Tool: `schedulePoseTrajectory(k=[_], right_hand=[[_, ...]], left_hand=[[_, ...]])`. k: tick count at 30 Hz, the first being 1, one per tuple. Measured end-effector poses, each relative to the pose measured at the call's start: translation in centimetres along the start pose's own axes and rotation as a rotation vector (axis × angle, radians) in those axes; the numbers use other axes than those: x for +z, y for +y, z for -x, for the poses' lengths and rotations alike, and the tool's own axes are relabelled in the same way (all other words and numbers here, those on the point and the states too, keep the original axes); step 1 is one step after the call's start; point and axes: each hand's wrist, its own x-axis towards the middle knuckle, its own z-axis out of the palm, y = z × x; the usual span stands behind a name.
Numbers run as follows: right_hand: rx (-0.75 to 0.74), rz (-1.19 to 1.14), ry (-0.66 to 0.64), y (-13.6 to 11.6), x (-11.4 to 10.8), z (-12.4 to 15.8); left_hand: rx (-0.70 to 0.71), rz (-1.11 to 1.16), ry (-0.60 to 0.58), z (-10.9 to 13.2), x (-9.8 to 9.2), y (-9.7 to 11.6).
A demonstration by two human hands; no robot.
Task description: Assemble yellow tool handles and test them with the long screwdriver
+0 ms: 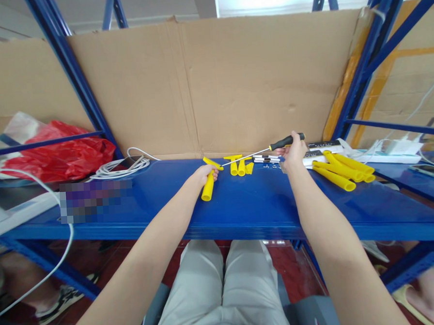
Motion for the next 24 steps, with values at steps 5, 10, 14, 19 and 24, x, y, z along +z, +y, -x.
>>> schedulePoseTrajectory(k=[5, 10, 14, 19, 24], right_hand=[[-0.011, 0.007, -0.007, 0.04, 0.11, 0.20], [-0.020, -0.002, -0.011, 0.19, -0.01, -0.10], [-0.024, 0.009, -0.013, 0.29, -0.05, -0.32], [-0.006, 0.025, -0.006, 0.28, -0.11, -0.46], [0.003, 0.052, 0.005, 0.20, -0.27, -0.53]], left_hand=[[-0.105, -0.050, 0.063, 0.08, 0.10, 0.17], [-0.122, -0.049, 0.063, 0.27, 0.12, 0.30], [-0.123, -0.047, 0.055, 0.28, 0.23, 0.30], [-0.124, -0.057, 0.063, 0.29, 0.34, 0.22], [-0.123, -0.068, 0.069, 0.43, 0.41, 0.23]])
